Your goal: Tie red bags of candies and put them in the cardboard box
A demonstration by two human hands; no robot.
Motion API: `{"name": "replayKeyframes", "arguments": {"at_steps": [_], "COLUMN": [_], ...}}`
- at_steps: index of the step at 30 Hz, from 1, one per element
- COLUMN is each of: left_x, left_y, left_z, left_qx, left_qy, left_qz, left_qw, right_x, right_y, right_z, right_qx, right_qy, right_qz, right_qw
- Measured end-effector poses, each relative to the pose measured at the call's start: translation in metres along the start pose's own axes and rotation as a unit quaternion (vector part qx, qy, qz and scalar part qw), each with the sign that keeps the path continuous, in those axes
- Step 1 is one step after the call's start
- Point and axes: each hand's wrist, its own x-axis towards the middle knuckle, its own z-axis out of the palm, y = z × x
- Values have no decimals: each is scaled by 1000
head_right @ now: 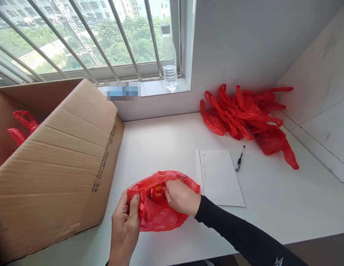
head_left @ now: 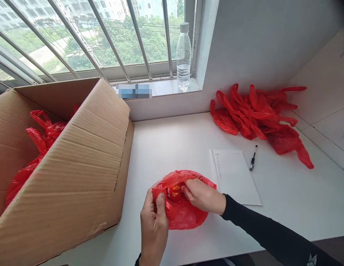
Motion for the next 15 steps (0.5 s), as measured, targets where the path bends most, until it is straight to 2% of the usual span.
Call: {"name": "replayKeyframes", "arguments": {"at_steps": [4,7,15], "left_x": [7,8,9], "left_y": [-3,0,3], "left_z": [-6,-6,-4], "left_qx": [-8,-25,-68], "left_qy": [-4,-15,-45], "left_qz": [-6,-12,-12], "left_qw": [1000,1000,997], "right_x": [-11,-13,-14], "right_y": [-5,-2,7], "right_z": [-14,-16,-18], "right_qx": [50,62,9], "right_qy": [-4,7,-6], "right_qz": [4,-4,4], "right_qw": [999,998,1000]}}
